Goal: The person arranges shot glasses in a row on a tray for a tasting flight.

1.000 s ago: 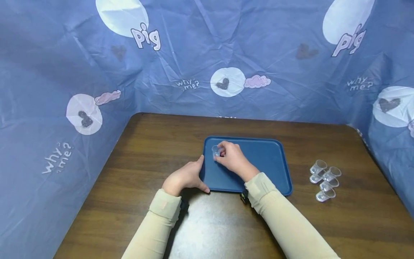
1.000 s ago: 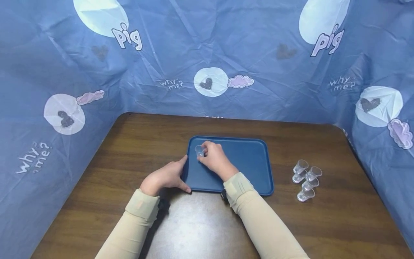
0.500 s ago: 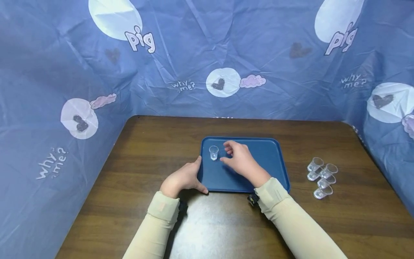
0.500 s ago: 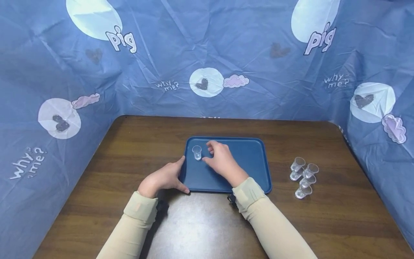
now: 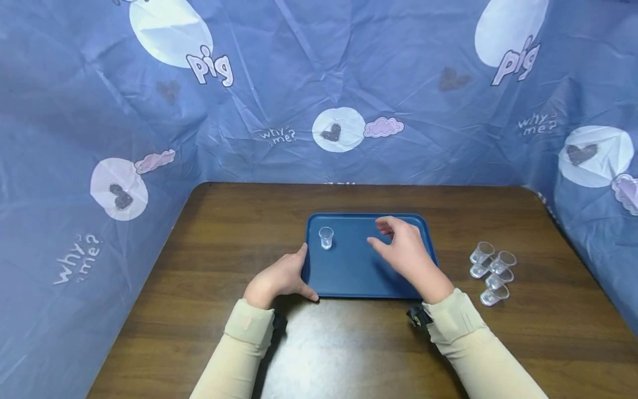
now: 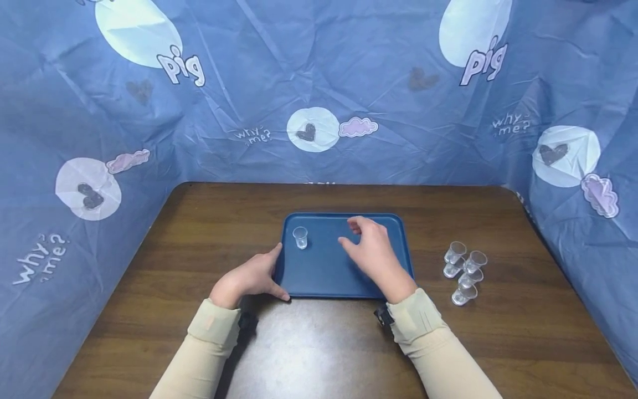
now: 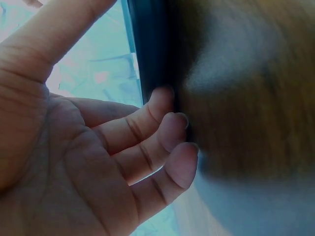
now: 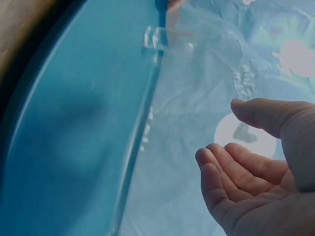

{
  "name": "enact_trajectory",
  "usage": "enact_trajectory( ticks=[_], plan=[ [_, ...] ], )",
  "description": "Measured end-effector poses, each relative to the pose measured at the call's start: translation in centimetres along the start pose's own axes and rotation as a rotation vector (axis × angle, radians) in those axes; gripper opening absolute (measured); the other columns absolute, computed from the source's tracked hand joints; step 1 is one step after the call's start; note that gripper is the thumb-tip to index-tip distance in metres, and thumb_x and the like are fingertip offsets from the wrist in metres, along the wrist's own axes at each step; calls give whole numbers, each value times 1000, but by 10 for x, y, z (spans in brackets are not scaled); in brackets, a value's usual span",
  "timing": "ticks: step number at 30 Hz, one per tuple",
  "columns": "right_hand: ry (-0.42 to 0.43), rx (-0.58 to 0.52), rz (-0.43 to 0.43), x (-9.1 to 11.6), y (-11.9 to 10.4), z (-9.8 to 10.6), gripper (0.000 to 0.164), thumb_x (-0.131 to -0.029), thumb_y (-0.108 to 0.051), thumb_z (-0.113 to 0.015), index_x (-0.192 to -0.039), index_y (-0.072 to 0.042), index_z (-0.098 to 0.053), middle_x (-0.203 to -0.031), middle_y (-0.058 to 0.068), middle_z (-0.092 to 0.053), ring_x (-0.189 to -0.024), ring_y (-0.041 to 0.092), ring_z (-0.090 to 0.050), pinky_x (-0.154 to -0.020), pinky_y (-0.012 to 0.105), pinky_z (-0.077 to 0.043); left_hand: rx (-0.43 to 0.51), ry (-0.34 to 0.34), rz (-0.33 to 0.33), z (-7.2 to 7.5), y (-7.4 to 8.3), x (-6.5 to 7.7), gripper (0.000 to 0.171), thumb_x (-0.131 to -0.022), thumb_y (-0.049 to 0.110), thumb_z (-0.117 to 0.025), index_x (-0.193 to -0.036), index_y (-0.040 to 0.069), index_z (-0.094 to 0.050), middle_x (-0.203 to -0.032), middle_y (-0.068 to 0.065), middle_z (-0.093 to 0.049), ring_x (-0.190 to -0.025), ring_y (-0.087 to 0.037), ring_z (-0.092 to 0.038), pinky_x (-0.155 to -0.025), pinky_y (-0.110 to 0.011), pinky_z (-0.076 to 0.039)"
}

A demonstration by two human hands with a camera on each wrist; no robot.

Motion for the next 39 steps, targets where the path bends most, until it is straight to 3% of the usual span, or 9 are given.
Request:
enact_trajectory(
  ticks=[11, 18, 23, 39],
  plan=[
    [136, 57, 0, 27, 22, 45, 40, -92, -15, -78, -126, 3, -65, -112, 19, -69, -104, 36, -65, -89, 52, -52, 0, 5, 1, 0, -3, 1, 133, -67, 35, -98, -158, -10, -12, -154, -29, -37, -137, -34, -44, -110, -43, -37],
    [248, 82, 11, 50, 39, 69, 36, -89, -11, -80, -119, 6, -68, -105, 21, -70, -96, 38, -66, -81, 53, -55, -19, 29, -48, 1, 0, 1, 132, -66, 35, -99, -156, -14, -16, -149, -33, -41, -133, -37, -48, -109, -43, -39],
    [281, 98, -4, 67, 48, 86, 38, -90, -12, -80, -121, 6, -67, -107, 24, -70, -98, 40, -66, -81, 55, -55, -12, 23, -38, 1, 1, 2, 131, -67, 35, -98, -156, -13, -15, -150, -33, -41, -134, -37, -47, -109, -43, -39],
    [384, 187, -153, 109, 89, 126, 45, -85, -20, -85, -121, 2, -69, -106, 24, -71, -95, 40, -66, -77, 53, -46, -14, 4, -17, 0, 1, 0, 131, -68, 36, -97, -158, -10, -14, -152, -31, -39, -136, -36, -44, -110, -44, -37]
  ],
)
Point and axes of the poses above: each hand's wrist, its own x-axis away from the middle knuckle, its own z-axis out of the back of the hand, y = z × x, the point moved 7 cm from there along -x, towards the middle knuckle
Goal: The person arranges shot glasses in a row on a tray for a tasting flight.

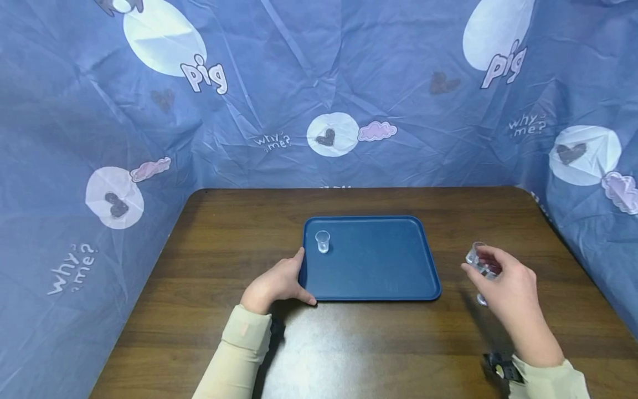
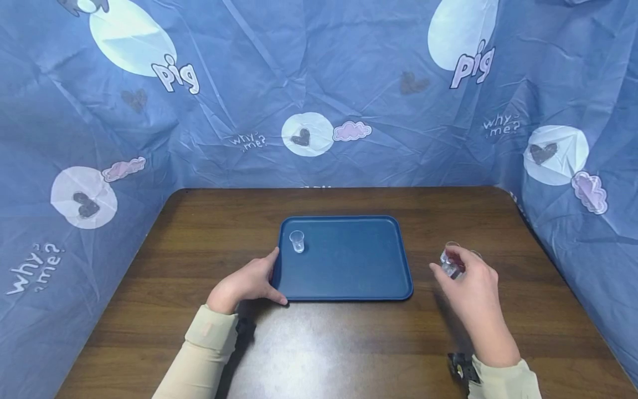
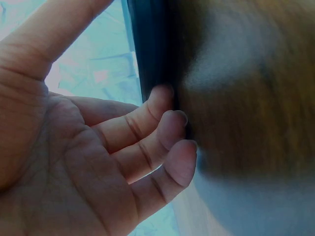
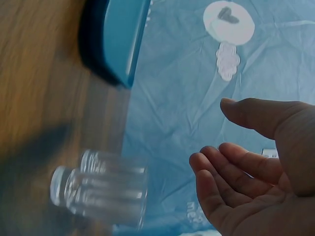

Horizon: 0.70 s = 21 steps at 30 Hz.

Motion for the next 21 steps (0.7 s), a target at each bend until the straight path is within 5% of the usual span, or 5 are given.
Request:
enact_trajectory(
  ticks=[10, 21],
  plan=[
    [50, 41, -16, 10, 26, 14, 43, -79, -15, -89, -113, 4, -72, -95, 21, -73, -82, 33, -68, -65, 21, -40, 12, -1, 10, -1, -1, -1, 131, -69, 36, -97, -158, -10, -13, -155, -29, -35, -138, -35, -42, -111, -44, -36],
    [-10, 60, -45, 23, 48, 15, 45, -78, -19, -90, -108, 7, -71, -90, 20, -74, -72, 21, -66, -72, 48, -40, 10, 7, 1, -1, 0, -1, 130, -69, 35, -97, -157, -11, -14, -155, -30, -34, -139, -37, -41, -111, -45, -35]
  ],
)
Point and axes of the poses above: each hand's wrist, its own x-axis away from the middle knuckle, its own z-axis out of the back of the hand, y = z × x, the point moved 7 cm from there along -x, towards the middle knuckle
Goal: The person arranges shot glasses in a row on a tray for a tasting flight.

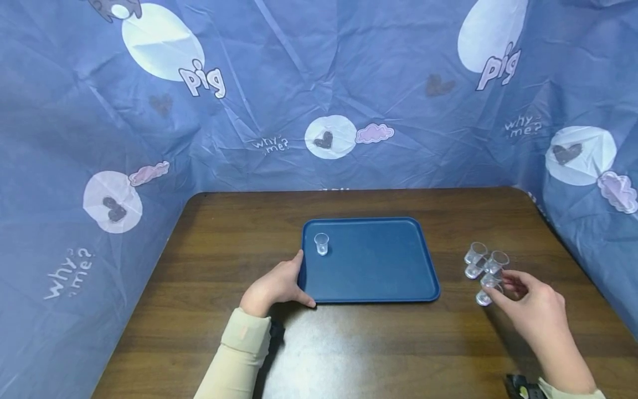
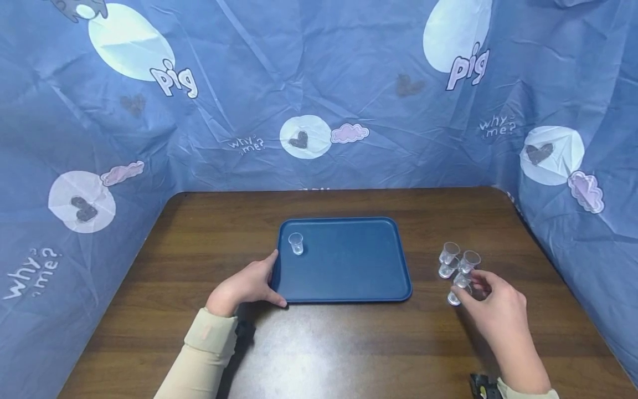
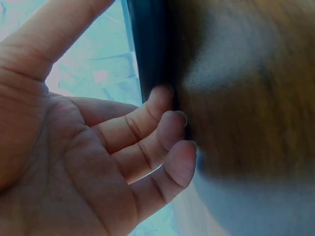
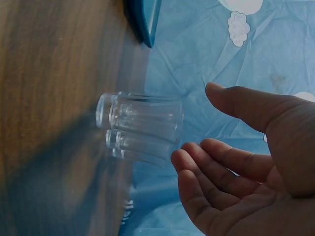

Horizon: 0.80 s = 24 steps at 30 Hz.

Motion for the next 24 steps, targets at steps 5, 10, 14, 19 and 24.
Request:
enact_trajectory(
  ticks=[5, 10, 14, 19, 24],
  plan=[
    [-52, 13, -1, 1, 4, -4, 47, -77, -22, -90, -105, 10, -71, -91, 21, -73, -77, 30, -69, -75, 52, -41, 1, 2, 1, 1, 1, 0, 130, -69, 34, -97, -157, -11, -14, -155, -31, -34, -139, -37, -41, -112, -45, -35],
    [-145, 22, -28, 1, 10, -12, 49, -81, -26, -87, -106, 12, -69, -91, 20, -73, -83, 38, -69, -77, 57, -40, 10, 2, 0, 2, 0, 1, 130, -69, 34, -97, -157, -11, -13, -155, -31, -34, -139, -36, -41, -112, -44, -35],
    [-181, 42, -40, 1, 16, -17, 47, -81, -28, -87, -101, 11, -70, -83, 14, -73, -81, 39, -68, -75, 59, -42, 10, 5, -7, 2, 1, 1, 130, -69, 34, -97, -157, -12, -14, -154, -31, -35, -138, -36, -42, -111, -45, -36],
    [-183, 45, -45, 1, 20, -21, 45, -81, -25, -86, -99, 12, -69, -80, 14, -72, -78, 40, -68, -74, 60, -44, 10, 4, -6, 1, 1, 1, 130, -69, 34, -97, -157, -11, -14, -154, -31, -36, -138, -36, -43, -111, -45, -36],
    [-193, 39, -57, 3, 24, -24, 41, -82, -25, -85, -97, 10, -70, -79, 13, -72, -75, 34, -68, -74, 60, -44, -2, 4, -7, 0, 0, 0, 130, -69, 35, -97, -157, -11, -15, -153, -31, -38, -137, -36, -44, -111, -44, -37]
  ],
)
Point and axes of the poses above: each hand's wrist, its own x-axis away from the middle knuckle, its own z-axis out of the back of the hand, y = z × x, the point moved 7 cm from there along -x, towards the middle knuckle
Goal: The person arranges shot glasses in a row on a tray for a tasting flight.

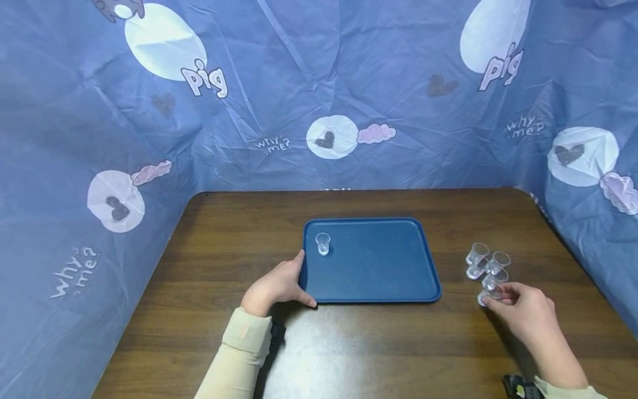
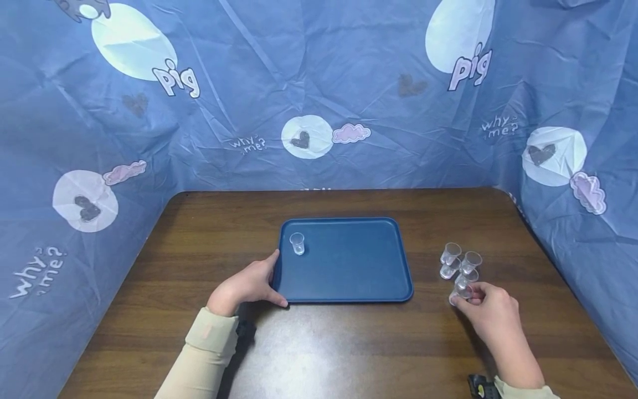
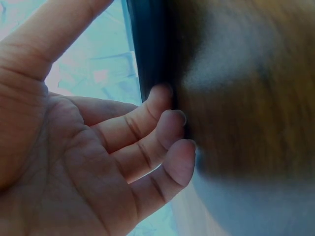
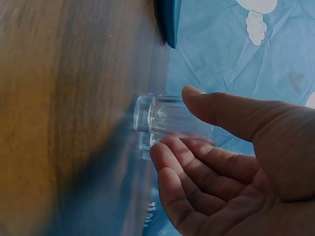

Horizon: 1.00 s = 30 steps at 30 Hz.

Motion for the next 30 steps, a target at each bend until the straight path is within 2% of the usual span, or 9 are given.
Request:
enact_trajectory(
  ticks=[8, 15, 19, 26, 30],
  plan=[
    [9, -10, 14, 1, 2, -3, 34, -84, -23, -85, -95, 6, -72, -78, 10, -73, -71, 23, -68, -74, 57, -44, 1, -13, 11, -2, -2, -1, 129, -69, 35, -97, -158, -10, -14, -153, -31, -38, -137, -36, -43, -111, -45, -36],
    [31, -9, 23, 3, -3, -1, 31, -82, -24, -85, -92, 2, -72, -77, 9, -73, -72, 28, -69, -71, 56, -44, 3, -6, 2, 0, -2, -1, 130, -69, 35, -97, -157, -11, -14, -153, -31, -38, -137, -36, -43, -111, -44, -36],
    [47, -22, 41, 3, -9, 0, 30, -81, -25, -87, -92, 0, -73, -77, 8, -73, -71, 24, -69, -70, 54, -46, -2, -9, -1, -1, -1, -1, 129, -69, 36, -97, -157, -11, -15, -152, -31, -38, -137, -36, -44, -111, -44, -36],
    [72, -55, 65, -1, -28, 0, 31, -79, -28, -89, -92, -3, -75, -76, 2, -73, -67, 8, -63, -62, 36, -47, 5, -9, -6, -1, -1, -1, 129, -69, 35, -97, -157, -12, -14, -152, -31, -38, -137, -36, -43, -111, -44, -36],
    [70, -79, 86, -6, -44, -2, 32, -78, -28, -90, -94, -4, -75, -76, -1, -72, -68, 6, -63, -60, 25, -46, 4, -12, 6, -1, -2, -1, 129, -70, 35, -97, -158, -10, -14, -154, -30, -37, -138, -36, -42, -111, -45, -36]
  ],
)
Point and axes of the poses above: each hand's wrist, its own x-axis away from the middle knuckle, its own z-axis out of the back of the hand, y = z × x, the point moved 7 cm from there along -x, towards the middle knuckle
